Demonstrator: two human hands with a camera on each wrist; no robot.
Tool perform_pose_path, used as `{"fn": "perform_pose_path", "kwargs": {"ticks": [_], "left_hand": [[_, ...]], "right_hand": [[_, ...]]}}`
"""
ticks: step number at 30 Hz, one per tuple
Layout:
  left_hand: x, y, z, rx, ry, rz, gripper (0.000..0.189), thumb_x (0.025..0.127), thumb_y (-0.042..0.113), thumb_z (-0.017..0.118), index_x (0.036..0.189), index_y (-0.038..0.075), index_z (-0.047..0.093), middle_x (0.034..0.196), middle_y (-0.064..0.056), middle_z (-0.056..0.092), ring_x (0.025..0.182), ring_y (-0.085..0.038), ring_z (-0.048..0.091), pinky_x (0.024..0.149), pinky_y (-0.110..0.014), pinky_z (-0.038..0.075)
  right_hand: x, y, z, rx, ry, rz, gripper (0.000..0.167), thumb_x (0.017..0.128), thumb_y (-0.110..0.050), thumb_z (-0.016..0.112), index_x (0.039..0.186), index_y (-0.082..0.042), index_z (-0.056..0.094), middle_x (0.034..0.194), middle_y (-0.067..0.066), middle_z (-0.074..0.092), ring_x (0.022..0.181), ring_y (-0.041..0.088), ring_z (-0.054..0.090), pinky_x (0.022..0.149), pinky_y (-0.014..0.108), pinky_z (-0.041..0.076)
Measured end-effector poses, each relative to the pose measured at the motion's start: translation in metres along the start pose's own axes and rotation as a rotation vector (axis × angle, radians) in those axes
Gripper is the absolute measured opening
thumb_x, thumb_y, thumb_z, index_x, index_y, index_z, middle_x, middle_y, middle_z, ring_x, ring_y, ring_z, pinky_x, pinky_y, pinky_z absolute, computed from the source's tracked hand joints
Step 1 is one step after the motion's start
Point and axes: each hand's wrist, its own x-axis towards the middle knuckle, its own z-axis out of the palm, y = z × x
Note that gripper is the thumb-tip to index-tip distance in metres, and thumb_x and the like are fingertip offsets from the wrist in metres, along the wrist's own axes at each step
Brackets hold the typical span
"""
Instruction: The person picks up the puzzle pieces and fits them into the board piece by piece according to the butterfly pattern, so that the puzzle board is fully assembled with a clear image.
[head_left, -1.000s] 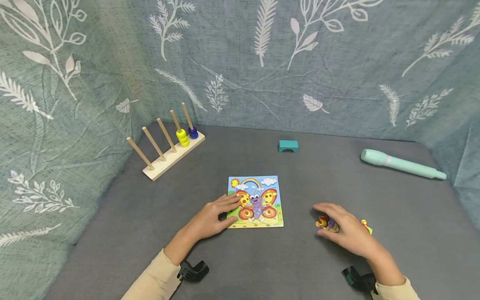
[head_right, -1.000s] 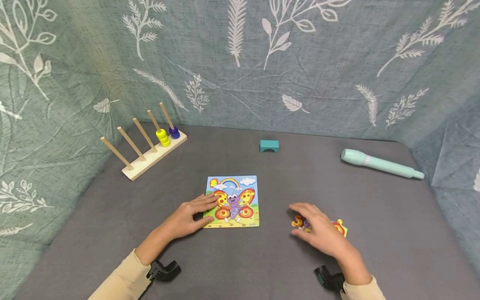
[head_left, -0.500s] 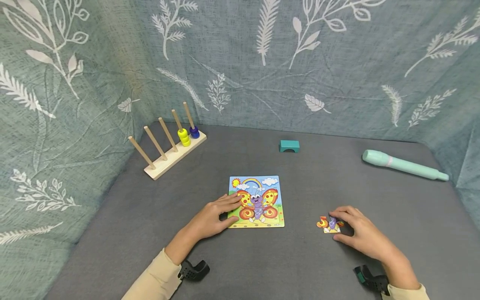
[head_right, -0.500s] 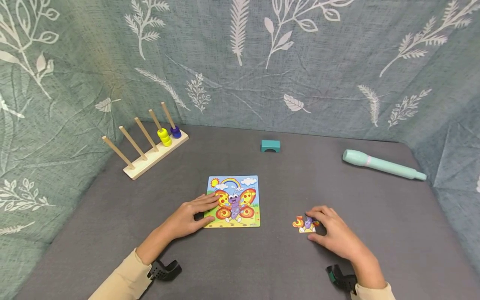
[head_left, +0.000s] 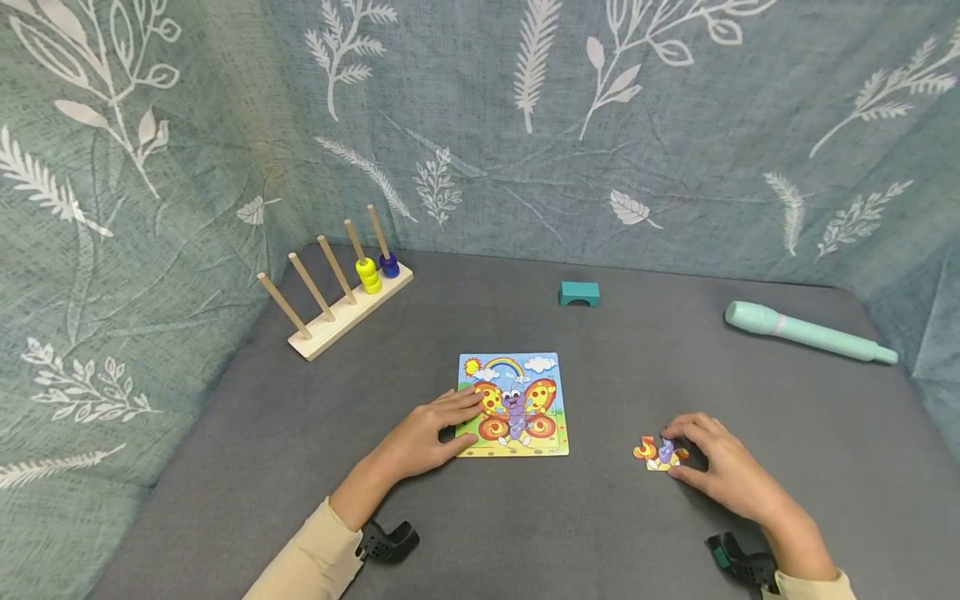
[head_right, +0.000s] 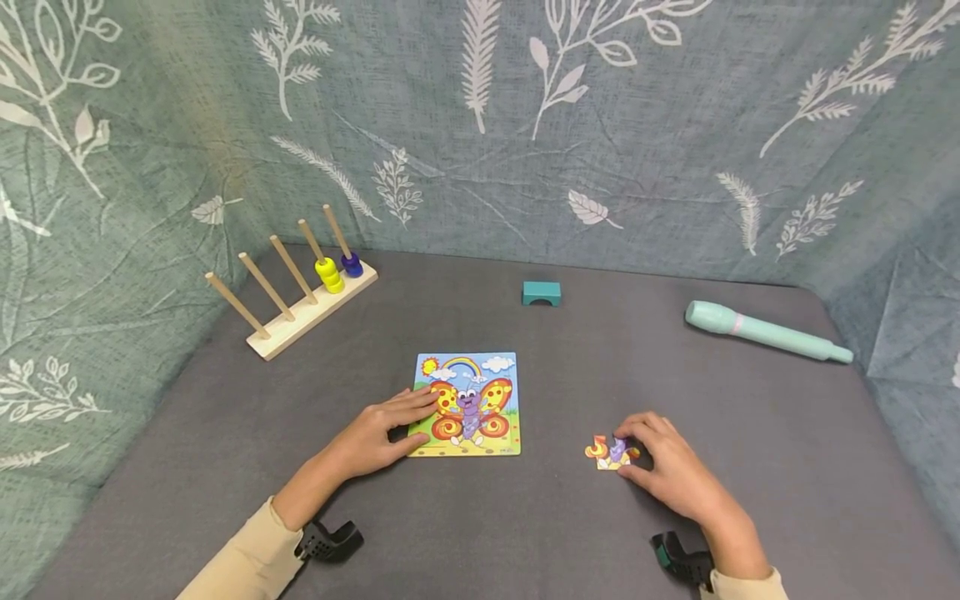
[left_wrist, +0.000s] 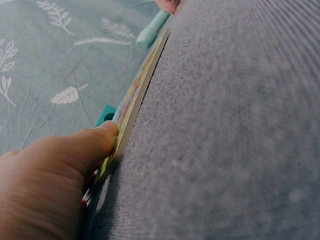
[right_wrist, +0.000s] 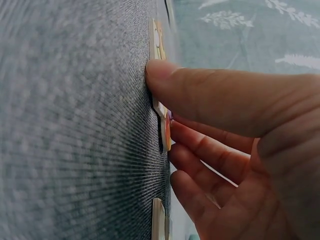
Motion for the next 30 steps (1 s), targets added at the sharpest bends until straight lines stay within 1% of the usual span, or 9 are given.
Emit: {"fn": "perform_pose_path", "kwargs": {"ticks": [4, 10, 12, 16, 17, 19, 22, 25, 30], "left_hand": [[0.000, 0.001, 0.000, 0.003, 0.000, -0.002, 0.046, 0.087, 0.024, 0.069, 0.129, 0.005, 0.060, 0.137, -0.008, 0.054, 0.132, -0.027, 0.046, 0.112, -0.042, 0.036], [0.001, 0.000, -0.001, 0.003, -0.003, 0.014, 0.046, 0.088, 0.023, 0.068, 0.129, 0.005, 0.059, 0.138, -0.009, 0.054, 0.132, -0.027, 0.045, 0.111, -0.043, 0.037], [0.001, 0.000, -0.002, 0.001, -0.003, 0.017, 0.046, 0.088, 0.023, 0.068, 0.129, 0.005, 0.059, 0.138, -0.009, 0.054, 0.132, -0.027, 0.045, 0.111, -0.044, 0.037], [0.001, 0.001, -0.002, -0.004, -0.007, 0.006, 0.046, 0.088, 0.023, 0.068, 0.129, 0.005, 0.059, 0.138, -0.009, 0.053, 0.133, -0.027, 0.045, 0.110, -0.044, 0.038], [0.001, 0.001, -0.002, -0.005, -0.007, 0.003, 0.046, 0.088, 0.023, 0.068, 0.129, 0.005, 0.059, 0.138, -0.009, 0.053, 0.133, -0.027, 0.045, 0.110, -0.044, 0.038], [0.001, 0.001, -0.002, -0.004, -0.006, 0.000, 0.046, 0.088, 0.023, 0.068, 0.129, 0.005, 0.059, 0.138, -0.009, 0.053, 0.132, -0.028, 0.045, 0.110, -0.045, 0.039], [0.000, 0.001, -0.001, -0.006, -0.004, -0.002, 0.046, 0.088, 0.023, 0.069, 0.129, 0.005, 0.059, 0.138, -0.009, 0.053, 0.132, -0.028, 0.045, 0.109, -0.045, 0.039], [0.000, 0.001, -0.002, -0.008, -0.005, -0.003, 0.046, 0.088, 0.023, 0.068, 0.129, 0.005, 0.059, 0.138, -0.009, 0.053, 0.132, -0.028, 0.045, 0.109, -0.045, 0.039], [0.000, 0.001, -0.001, -0.011, -0.005, -0.005, 0.046, 0.088, 0.023, 0.068, 0.129, 0.005, 0.059, 0.139, -0.009, 0.053, 0.132, -0.028, 0.045, 0.109, -0.045, 0.039]], "right_hand": [[0.001, -0.001, 0.000, -0.008, 0.008, -0.006, 0.038, 0.068, -0.011, 0.084, 0.100, -0.015, 0.064, 0.106, -0.003, 0.060, 0.099, 0.015, 0.053, 0.083, 0.030, 0.044], [0.005, -0.006, 0.000, -0.025, 0.038, -0.021, 0.038, 0.070, -0.013, 0.083, 0.103, -0.015, 0.064, 0.103, -0.005, 0.063, 0.096, 0.014, 0.058, 0.082, 0.031, 0.047], [0.007, -0.009, 0.001, -0.017, 0.052, -0.030, 0.038, 0.070, -0.013, 0.083, 0.104, -0.015, 0.065, 0.103, -0.006, 0.062, 0.095, 0.013, 0.059, 0.081, 0.029, 0.048], [0.013, -0.016, 0.005, 0.018, 0.074, -0.061, 0.039, 0.070, -0.012, 0.083, 0.105, -0.014, 0.065, 0.104, -0.007, 0.061, 0.093, 0.010, 0.060, 0.080, 0.021, 0.049], [0.014, -0.018, 0.006, 0.029, 0.075, -0.068, 0.039, 0.070, -0.012, 0.083, 0.106, -0.014, 0.065, 0.105, -0.008, 0.061, 0.093, 0.009, 0.060, 0.080, 0.018, 0.048], [0.018, -0.022, 0.009, 0.047, 0.063, -0.078, 0.039, 0.071, -0.013, 0.082, 0.107, -0.014, 0.065, 0.105, -0.009, 0.061, 0.093, 0.008, 0.060, 0.080, 0.018, 0.049], [0.023, -0.029, 0.013, 0.069, 0.045, -0.100, 0.038, 0.073, -0.015, 0.082, 0.108, -0.014, 0.066, 0.106, -0.008, 0.061, 0.092, 0.007, 0.060, 0.078, 0.023, 0.052], [0.029, -0.036, 0.016, 0.078, 0.029, -0.120, 0.038, 0.074, -0.016, 0.081, 0.109, -0.013, 0.066, 0.107, -0.007, 0.061, 0.092, 0.008, 0.060, 0.075, 0.031, 0.055], [0.043, -0.049, 0.024, 0.101, -0.007, -0.153, 0.038, 0.077, -0.020, 0.079, 0.112, -0.011, 0.066, 0.108, -0.006, 0.061, 0.097, 0.009, 0.060, 0.080, 0.034, 0.055]]}}
